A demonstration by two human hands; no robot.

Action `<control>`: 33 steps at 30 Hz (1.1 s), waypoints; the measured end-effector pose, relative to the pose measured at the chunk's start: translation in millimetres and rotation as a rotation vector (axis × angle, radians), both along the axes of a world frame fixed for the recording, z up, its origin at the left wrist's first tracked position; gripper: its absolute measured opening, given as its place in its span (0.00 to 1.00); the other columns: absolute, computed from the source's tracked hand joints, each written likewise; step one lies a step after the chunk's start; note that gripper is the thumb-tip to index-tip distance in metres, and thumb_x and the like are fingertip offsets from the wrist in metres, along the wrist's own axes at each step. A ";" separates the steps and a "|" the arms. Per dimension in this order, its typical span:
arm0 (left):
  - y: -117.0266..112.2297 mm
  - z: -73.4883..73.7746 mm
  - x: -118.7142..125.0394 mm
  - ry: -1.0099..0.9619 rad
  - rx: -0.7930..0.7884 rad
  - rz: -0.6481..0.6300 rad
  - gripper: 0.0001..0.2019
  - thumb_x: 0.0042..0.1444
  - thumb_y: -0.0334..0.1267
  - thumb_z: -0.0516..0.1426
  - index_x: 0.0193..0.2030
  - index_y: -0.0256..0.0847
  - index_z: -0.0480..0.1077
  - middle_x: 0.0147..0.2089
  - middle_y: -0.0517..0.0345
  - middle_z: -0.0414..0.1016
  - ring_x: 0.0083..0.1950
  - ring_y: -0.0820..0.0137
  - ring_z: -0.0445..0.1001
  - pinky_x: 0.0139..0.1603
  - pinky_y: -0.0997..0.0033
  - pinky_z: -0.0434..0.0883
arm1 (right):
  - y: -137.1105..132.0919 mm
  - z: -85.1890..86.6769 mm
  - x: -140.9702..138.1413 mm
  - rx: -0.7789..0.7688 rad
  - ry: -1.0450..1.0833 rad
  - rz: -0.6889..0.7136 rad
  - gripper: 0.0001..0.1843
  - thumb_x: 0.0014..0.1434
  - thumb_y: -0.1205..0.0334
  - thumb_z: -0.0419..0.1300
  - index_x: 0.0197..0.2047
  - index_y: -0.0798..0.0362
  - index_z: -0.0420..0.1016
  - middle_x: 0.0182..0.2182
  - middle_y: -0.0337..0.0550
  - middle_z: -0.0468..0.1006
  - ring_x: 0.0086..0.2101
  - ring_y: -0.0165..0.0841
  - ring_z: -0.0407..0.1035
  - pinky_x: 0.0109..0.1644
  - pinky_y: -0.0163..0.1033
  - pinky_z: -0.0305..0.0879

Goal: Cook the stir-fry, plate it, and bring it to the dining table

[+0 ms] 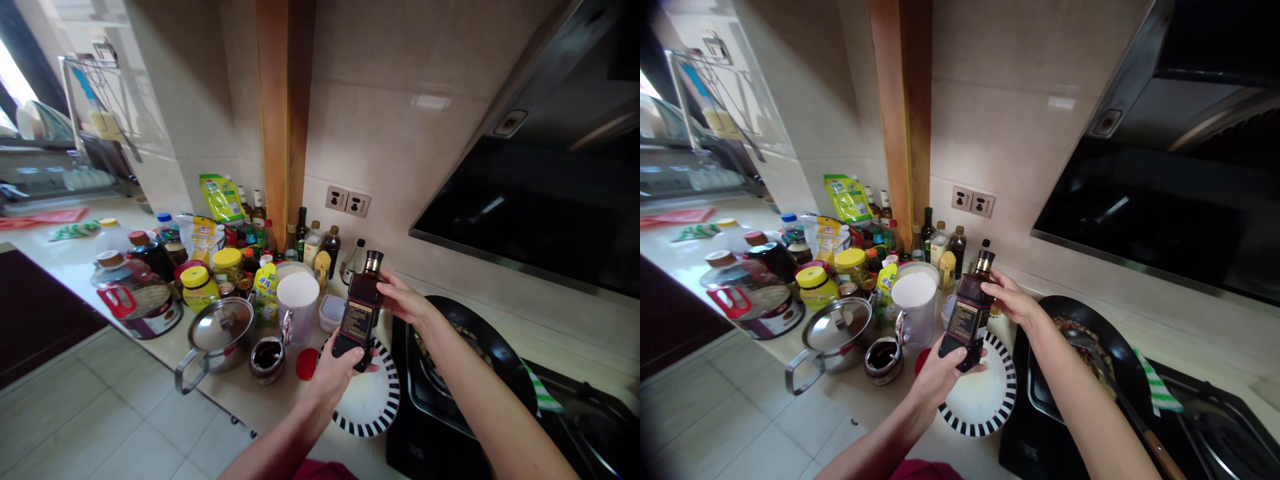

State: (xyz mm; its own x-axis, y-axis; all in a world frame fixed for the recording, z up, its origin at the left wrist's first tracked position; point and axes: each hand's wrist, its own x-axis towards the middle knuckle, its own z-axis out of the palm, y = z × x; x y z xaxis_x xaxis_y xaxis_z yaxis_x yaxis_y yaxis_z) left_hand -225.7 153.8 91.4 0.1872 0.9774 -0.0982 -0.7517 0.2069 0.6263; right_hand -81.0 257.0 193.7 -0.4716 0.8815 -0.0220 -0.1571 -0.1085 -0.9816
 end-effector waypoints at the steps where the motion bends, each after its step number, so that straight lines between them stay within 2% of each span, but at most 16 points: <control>1: -0.3 -1.4 -1.2 -0.040 0.014 -0.052 0.28 0.38 0.38 0.70 0.47 0.37 0.68 0.37 0.50 0.78 0.38 0.55 0.79 0.37 0.55 0.76 | -0.7 0.8 1.4 -0.010 0.023 0.046 0.29 0.42 0.54 0.71 0.49 0.46 0.73 0.47 0.41 0.77 0.44 0.37 0.72 0.44 0.41 0.70; 3: 0.1 -5.7 -2.0 -0.119 0.048 -0.150 0.24 0.39 0.39 0.70 0.44 0.36 0.70 0.38 0.48 0.79 0.38 0.54 0.79 0.37 0.54 0.76 | -2.8 1.9 1.4 -0.036 0.072 0.117 0.34 0.41 0.52 0.72 0.52 0.45 0.71 0.47 0.42 0.77 0.44 0.39 0.73 0.47 0.45 0.69; 5: 2.1 -10.3 -1.3 -0.202 0.069 -0.240 0.22 0.41 0.42 0.69 0.43 0.35 0.73 0.39 0.46 0.80 0.39 0.54 0.79 0.36 0.57 0.76 | -5.0 2.2 -2.9 -0.038 0.098 0.093 0.34 0.39 0.51 0.72 0.51 0.47 0.72 0.44 0.43 0.79 0.42 0.39 0.74 0.45 0.45 0.70; 8: 7.0 -12.1 0.1 -0.283 0.045 -0.349 0.27 0.45 0.54 0.65 0.43 0.30 0.75 0.40 0.43 0.79 0.41 0.55 0.78 0.35 0.63 0.76 | -6.4 2.6 -12.5 -0.027 0.070 -0.128 0.26 0.39 0.53 0.72 0.43 0.52 0.76 0.34 0.42 0.81 0.33 0.34 0.74 0.38 0.39 0.71; 10: 9.6 -8.6 0.2 -0.281 0.031 -0.375 0.35 0.46 0.63 0.60 0.47 0.30 0.73 0.44 0.40 0.78 0.45 0.51 0.77 0.35 0.62 0.76 | -6.1 4.3 -17.0 -0.040 0.046 -0.253 0.22 0.39 0.53 0.72 0.38 0.53 0.77 0.28 0.40 0.80 0.28 0.32 0.72 0.33 0.36 0.70; 12: 10.0 -3.1 0.3 -0.261 0.035 -0.309 0.38 0.46 0.67 0.56 0.52 0.35 0.69 0.48 0.39 0.76 0.48 0.48 0.75 0.36 0.55 0.76 | -5.6 7.4 -18.7 -0.049 0.035 -0.305 0.20 0.38 0.53 0.72 0.34 0.53 0.77 0.25 0.39 0.78 0.25 0.31 0.71 0.30 0.36 0.69; 14: 8.5 2.4 1.4 -0.247 0.039 -0.159 0.34 0.48 0.66 0.55 0.54 0.43 0.65 0.51 0.43 0.74 0.48 0.50 0.75 0.37 0.50 0.76 | -5.9 11.1 -18.5 -0.040 0.031 -0.329 0.20 0.38 0.53 0.72 0.33 0.53 0.76 0.24 0.38 0.78 0.24 0.31 0.71 0.30 0.36 0.69; 16: 6.3 6.5 3.8 -0.210 0.050 -0.007 0.30 0.49 0.61 0.58 0.54 0.49 0.62 0.53 0.48 0.71 0.46 0.56 0.75 0.40 0.48 0.75 | -7.0 14.4 -18.2 -0.017 0.020 -0.351 0.20 0.37 0.55 0.73 0.33 0.53 0.76 0.25 0.38 0.79 0.25 0.32 0.72 0.32 0.38 0.70; 18: 4.6 9.2 6.7 -0.135 0.050 0.089 0.29 0.47 0.53 0.63 0.54 0.50 0.61 0.53 0.52 0.69 0.44 0.61 0.74 0.44 0.50 0.75 | -8.3 16.3 -18.6 0.013 -0.006 -0.370 0.20 0.37 0.55 0.73 0.33 0.53 0.76 0.26 0.38 0.79 0.26 0.33 0.73 0.33 0.39 0.70; 21: 3.3 11.5 10.2 -0.015 0.023 0.132 0.30 0.45 0.43 0.67 0.54 0.48 0.60 0.50 0.54 0.69 0.45 0.63 0.74 0.46 0.53 0.74 | -9.4 15.8 -21.1 0.043 -0.050 -0.387 0.19 0.37 0.53 0.73 0.32 0.53 0.75 0.26 0.39 0.79 0.27 0.34 0.73 0.34 0.40 0.70; 27: 2.6 10.4 8.7 -0.013 0.027 0.130 0.29 0.45 0.38 0.66 0.53 0.46 0.61 0.46 0.55 0.71 0.41 0.66 0.74 0.45 0.55 0.75 | -7.7 9.8 -22.1 0.051 -0.083 -0.402 0.18 0.39 0.54 0.73 0.31 0.52 0.75 0.26 0.38 0.78 0.28 0.33 0.72 0.34 0.38 0.69; 29: 3.4 7.5 5.6 -0.042 0.028 0.117 0.28 0.44 0.37 0.66 0.53 0.46 0.62 0.46 0.55 0.72 0.42 0.65 0.75 0.44 0.56 0.74 | -6.0 8.2 -15.6 0.056 -0.076 -0.339 0.19 0.39 0.54 0.72 0.34 0.52 0.76 0.30 0.39 0.78 0.31 0.33 0.72 0.36 0.37 0.69; 31: 4.9 3.3 1.9 -0.091 0.023 0.054 0.26 0.44 0.40 0.66 0.51 0.43 0.65 0.44 0.52 0.75 0.42 0.61 0.76 0.41 0.57 0.75 | -4.1 6.4 -6.7 0.048 -0.030 -0.168 0.24 0.41 0.53 0.72 0.42 0.49 0.75 0.37 0.40 0.79 0.37 0.34 0.73 0.39 0.37 0.69; 33: 6.7 -0.8 -1.2 -0.156 0.011 -0.073 0.25 0.46 0.47 0.65 0.48 0.38 0.69 0.42 0.47 0.77 0.42 0.57 0.77 0.35 0.62 0.75 | -3.2 4.3 -0.4 0.027 0.056 0.023 0.30 0.43 0.52 0.71 0.50 0.46 0.72 0.44 0.41 0.78 0.42 0.36 0.73 0.44 0.39 0.69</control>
